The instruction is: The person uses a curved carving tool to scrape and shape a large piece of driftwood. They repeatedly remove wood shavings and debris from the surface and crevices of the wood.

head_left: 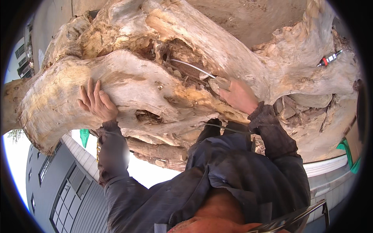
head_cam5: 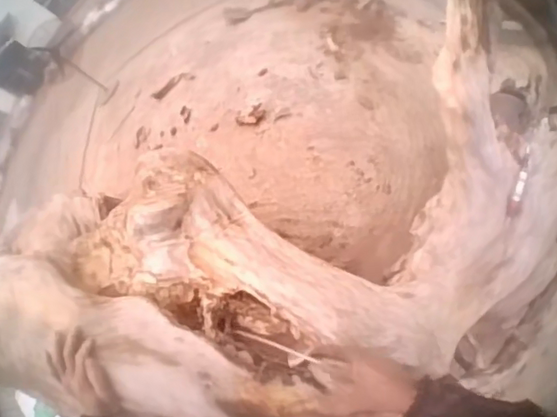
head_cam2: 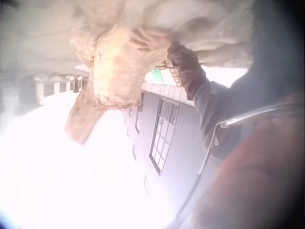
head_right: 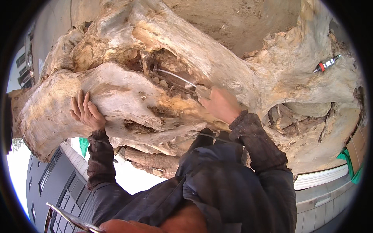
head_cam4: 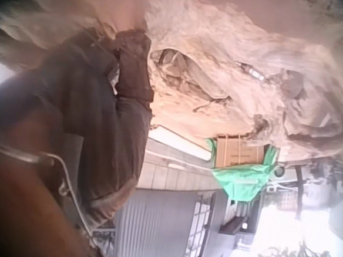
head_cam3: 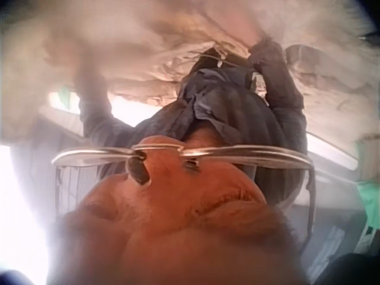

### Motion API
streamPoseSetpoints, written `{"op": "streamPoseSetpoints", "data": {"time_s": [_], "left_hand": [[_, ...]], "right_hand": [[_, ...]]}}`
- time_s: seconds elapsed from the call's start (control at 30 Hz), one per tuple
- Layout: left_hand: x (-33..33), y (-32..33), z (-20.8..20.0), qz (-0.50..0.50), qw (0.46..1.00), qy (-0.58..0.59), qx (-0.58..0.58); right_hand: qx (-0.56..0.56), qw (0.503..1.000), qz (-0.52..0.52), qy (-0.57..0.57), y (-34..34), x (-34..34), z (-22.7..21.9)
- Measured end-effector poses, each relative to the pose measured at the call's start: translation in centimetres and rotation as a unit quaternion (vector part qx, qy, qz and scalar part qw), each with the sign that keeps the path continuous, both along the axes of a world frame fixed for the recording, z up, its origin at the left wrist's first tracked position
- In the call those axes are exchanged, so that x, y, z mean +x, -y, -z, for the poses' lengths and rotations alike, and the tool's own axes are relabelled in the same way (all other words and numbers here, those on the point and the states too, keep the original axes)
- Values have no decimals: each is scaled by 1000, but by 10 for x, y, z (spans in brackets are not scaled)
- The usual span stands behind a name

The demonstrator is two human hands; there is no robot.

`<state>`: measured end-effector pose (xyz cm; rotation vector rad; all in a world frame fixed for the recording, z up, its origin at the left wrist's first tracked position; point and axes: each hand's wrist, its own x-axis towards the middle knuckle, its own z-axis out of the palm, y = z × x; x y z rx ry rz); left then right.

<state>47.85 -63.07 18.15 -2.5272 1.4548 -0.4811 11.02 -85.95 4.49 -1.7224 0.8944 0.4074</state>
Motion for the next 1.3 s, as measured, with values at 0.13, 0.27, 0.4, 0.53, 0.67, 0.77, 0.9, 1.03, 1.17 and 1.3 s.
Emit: {"op": "streamPoseSetpoints", "data": {"time_s": [0.13,0.27,0.4,0.53,0.67,0.77,0.9,1.03,1.17,1.3], "left_hand": [[-1,0,-2,3,1000,-7,-5],[-1,0,-2,6,1000,-8,-11],[0,-3,1,7,1000,-5,-8],[3,-4,2,11,1000,0,-10],[2,-6,2,15,1000,-5,-11],[2,-5,2,7,1000,-9,-10],[2,-4,3,-1,1000,-19,-8],[0,-4,1,-4,1000,-20,2],[1,-3,0,-6,1000,-20,9],[-1,-1,0,-5,1000,-14,10]], "right_hand": [[4,1000,20,-22,2,-29,-9],[-14,999,-3,-44,-11,-63,-14],[27,998,38,38,-24,-90,-14],[75,994,77,-18,-28,-106,-24],[84,992,93,-29,-29,-117,-34],[104,987,126,4,-26,-108,-40],[79,993,84,35,-27,-95,-27],[72,997,36,-3,-24,-84,-17],[163,983,78,27,-21,-87,-8],[203,976,74,26,-21,-92,4]]}}
